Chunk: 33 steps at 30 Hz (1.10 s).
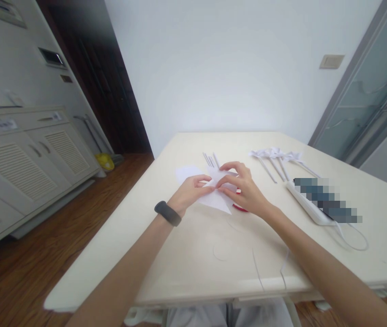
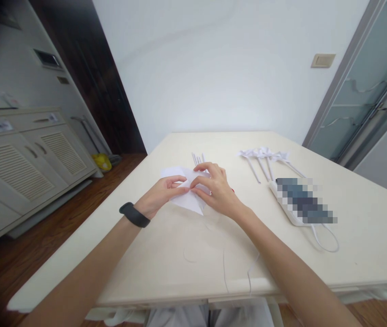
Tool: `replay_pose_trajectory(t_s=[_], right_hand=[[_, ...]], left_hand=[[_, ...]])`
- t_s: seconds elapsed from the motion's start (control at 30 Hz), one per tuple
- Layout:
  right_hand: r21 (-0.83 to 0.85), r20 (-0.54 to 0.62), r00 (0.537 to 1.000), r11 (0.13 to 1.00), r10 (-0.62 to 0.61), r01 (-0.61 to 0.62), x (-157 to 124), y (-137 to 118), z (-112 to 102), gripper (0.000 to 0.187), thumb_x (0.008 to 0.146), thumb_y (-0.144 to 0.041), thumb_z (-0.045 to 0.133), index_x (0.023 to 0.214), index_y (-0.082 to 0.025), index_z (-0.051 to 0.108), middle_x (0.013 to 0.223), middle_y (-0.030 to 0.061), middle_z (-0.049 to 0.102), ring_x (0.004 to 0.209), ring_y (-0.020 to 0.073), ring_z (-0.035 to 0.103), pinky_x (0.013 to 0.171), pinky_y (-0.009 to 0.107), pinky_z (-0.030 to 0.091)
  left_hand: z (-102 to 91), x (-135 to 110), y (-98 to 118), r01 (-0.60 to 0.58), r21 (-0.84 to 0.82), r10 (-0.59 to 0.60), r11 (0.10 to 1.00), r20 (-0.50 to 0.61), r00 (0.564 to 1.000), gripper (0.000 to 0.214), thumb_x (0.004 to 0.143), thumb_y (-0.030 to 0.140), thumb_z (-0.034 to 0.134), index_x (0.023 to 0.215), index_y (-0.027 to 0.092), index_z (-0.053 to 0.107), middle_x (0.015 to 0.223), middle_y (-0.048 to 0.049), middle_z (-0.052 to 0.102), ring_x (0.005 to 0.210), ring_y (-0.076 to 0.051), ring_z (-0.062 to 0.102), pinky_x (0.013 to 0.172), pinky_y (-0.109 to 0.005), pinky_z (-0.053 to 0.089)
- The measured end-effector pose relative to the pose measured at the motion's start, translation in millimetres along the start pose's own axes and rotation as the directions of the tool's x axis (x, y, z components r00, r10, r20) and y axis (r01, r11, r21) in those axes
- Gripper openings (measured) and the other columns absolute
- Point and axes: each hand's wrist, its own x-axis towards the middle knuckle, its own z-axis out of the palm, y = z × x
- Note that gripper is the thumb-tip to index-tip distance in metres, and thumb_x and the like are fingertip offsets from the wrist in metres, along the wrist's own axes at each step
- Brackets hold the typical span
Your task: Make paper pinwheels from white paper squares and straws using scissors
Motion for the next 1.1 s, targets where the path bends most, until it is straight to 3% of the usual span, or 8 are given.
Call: replay_pose_trajectory(t_s=[0.17,0.37,0.77,0.97,1.1], right_hand=[[0.012,-0.079,0.992,0.995,0.098,-0.098,0.3,-1.4,1.4,0.007,0.081,-0.029,0.056,0.085,-0.023,0.059,0.114,0.0062,0.047,0.111,0.0214,0.043,0.094,0.041,0.032],[-0.014,-0.106,0.985,0.991,0.132,-0.134,-0.3,-1.4,4.7,0.009,0.079,-0.030,0.059,0.079,-0.021,0.058,0.114,0.0067,0.046,0.111,0.0223,0.042,0.094,0.041,0.032],[-0.046,-0.153,0.973,0.982,0.174,-0.183,0.7,-6.2,8.0,0.002,0.077,-0.022,0.059,0.077,-0.022,0.057,0.115,0.0058,0.045,0.112,0.0227,0.041,0.094,0.041,0.030],[-0.056,-0.169,0.971,0.982,0.171,-0.182,0.8,-7.0,7.6,0.002,0.078,-0.022,0.059,0.077,-0.021,0.057,0.115,0.0059,0.045,0.111,0.0220,0.042,0.094,0.040,0.029],[-0.068,-0.175,0.971,0.982,0.161,-0.175,0.3,-6.9,8.1,0.002,0.077,-0.021,0.059,0.077,-0.021,0.057,0.115,0.0059,0.045,0.112,0.0219,0.041,0.093,0.039,0.029]], left_hand=[[1.0,1.2,2.6,-0.027,0.039,0.030,0.999,-0.063,0.998,0.030,0.070,0.031,0.063,0.096,0.015,0.058,0.074,-0.0026,0.065,0.066,-0.017,0.062,0.056,-0.024,0.044],[4.0,2.0,2.2,-0.062,0.075,0.071,0.995,-0.128,0.989,0.029,0.070,0.031,0.063,0.094,0.015,0.056,0.066,-0.0006,0.063,0.060,-0.015,0.059,0.052,-0.022,0.041],[7.5,2.6,0.2,-0.126,0.071,0.133,0.990,-0.099,0.986,0.024,0.074,0.028,0.059,0.094,0.016,0.054,0.070,-0.0011,0.063,0.060,-0.013,0.057,0.056,-0.023,0.042],[7.8,4.0,1.4,-0.172,0.047,0.176,0.984,-0.070,0.982,0.020,0.075,0.024,0.056,0.092,0.015,0.055,0.093,-0.0055,0.062,0.086,-0.018,0.059,0.071,-0.027,0.046],[7.3,4.2,1.3,-0.197,0.048,0.200,0.979,-0.089,0.976,0.016,0.074,0.022,0.057,0.088,0.015,0.057,0.097,-0.0052,0.061,0.094,-0.020,0.057,0.076,-0.028,0.044]])
